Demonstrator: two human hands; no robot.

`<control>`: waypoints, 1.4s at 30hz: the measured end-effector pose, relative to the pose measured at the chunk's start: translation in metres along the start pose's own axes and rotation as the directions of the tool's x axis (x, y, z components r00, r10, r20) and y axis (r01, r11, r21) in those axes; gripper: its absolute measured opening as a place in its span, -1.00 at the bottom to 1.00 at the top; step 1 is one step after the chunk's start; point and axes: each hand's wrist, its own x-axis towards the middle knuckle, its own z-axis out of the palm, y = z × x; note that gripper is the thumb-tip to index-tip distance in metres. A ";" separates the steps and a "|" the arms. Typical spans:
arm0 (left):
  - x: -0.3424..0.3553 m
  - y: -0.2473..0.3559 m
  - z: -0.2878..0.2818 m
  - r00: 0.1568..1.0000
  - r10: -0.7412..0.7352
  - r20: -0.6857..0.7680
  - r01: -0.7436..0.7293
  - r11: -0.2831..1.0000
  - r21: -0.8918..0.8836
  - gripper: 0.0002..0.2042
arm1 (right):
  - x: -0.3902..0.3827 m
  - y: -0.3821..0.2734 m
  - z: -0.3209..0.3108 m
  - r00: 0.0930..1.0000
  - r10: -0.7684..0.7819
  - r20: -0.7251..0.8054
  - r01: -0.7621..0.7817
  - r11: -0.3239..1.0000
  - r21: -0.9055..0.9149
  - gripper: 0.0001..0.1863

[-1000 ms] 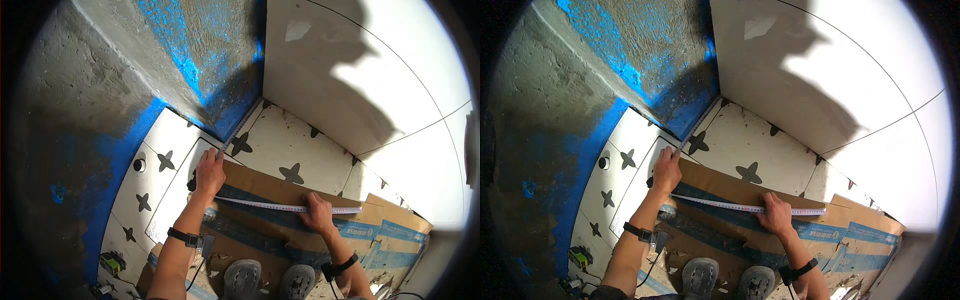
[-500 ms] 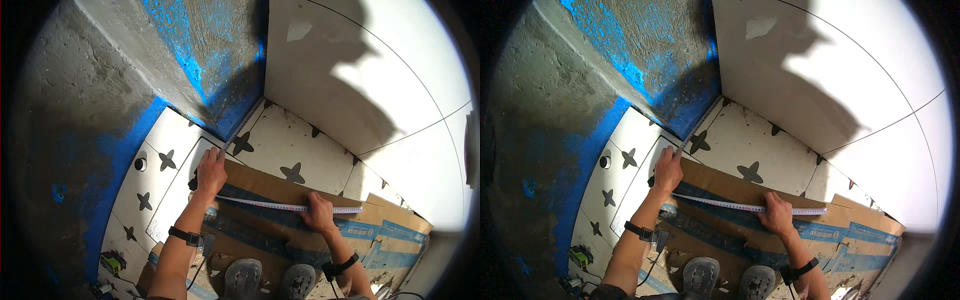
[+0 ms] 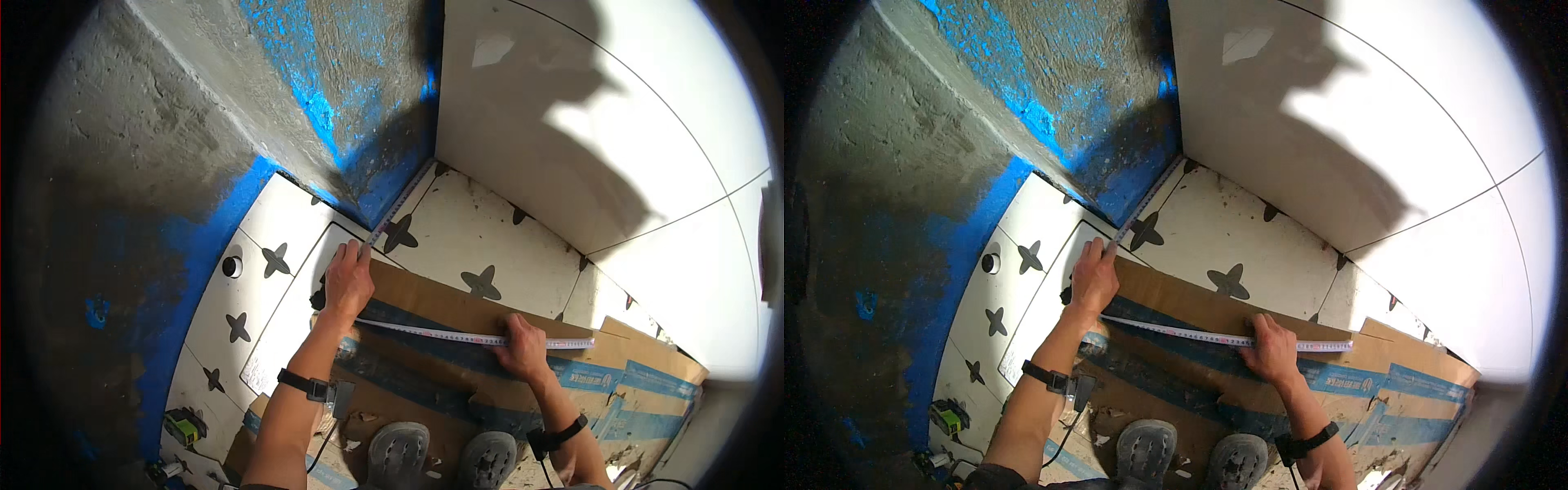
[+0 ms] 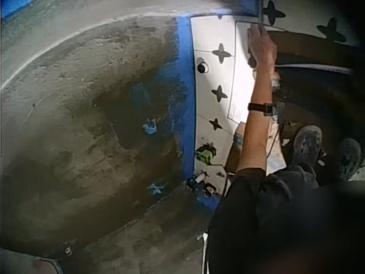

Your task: Measure and adjust wall tiles to ensure proper fit during a bathroom renovation.

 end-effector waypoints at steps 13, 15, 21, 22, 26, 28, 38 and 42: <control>0.003 -0.001 0.001 0.997 0.018 0.072 -0.020 0.999 0.032 -0.60 | 0.000 0.004 0.004 0.999 -0.010 -0.042 0.009 1.000 -0.003 -0.50; 0.003 -0.001 0.002 0.997 0.007 0.082 -0.009 0.999 0.032 -0.61 | 0.000 0.002 0.002 1.000 0.004 -0.023 -0.004 1.000 0.000 -0.47; 0.004 -0.001 0.001 0.997 0.005 0.078 -0.004 1.000 -0.007 -0.59 | -0.001 0.001 0.002 1.000 0.009 -0.008 -0.009 1.000 -0.011 -0.44; 0.005 0.000 0.000 0.997 0.001 0.082 0.001 1.000 -0.019 -0.59 | -0.001 0.001 0.002 1.000 0.018 -0.002 -0.018 1.000 -0.021 -0.44; 0.006 0.004 -0.006 0.997 0.005 0.077 -0.002 0.999 -0.036 -0.59 | -0.001 -0.001 0.000 1.000 0.014 -0.009 -0.014 1.000 -0.015 -0.45; 0.008 0.004 -0.006 0.997 0.010 0.081 -0.007 0.999 -0.035 -0.59 | 0.000 -0.002 -0.002 1.000 0.011 -0.014 -0.012 1.000 -0.028 -0.45; 0.006 0.001 -0.002 0.995 -0.006 0.102 0.008 1.000 -0.016 -0.58 | 0.001 -0.001 -0.002 1.000 0.008 -0.011 -0.008 1.000 -0.016 -0.46; 0.000 0.002 -0.003 0.994 -0.041 0.101 0.045 0.998 -0.043 -0.51 | -0.004 0.004 -0.005 0.999 -0.041 -0.014 0.041 0.999 -0.025 -0.43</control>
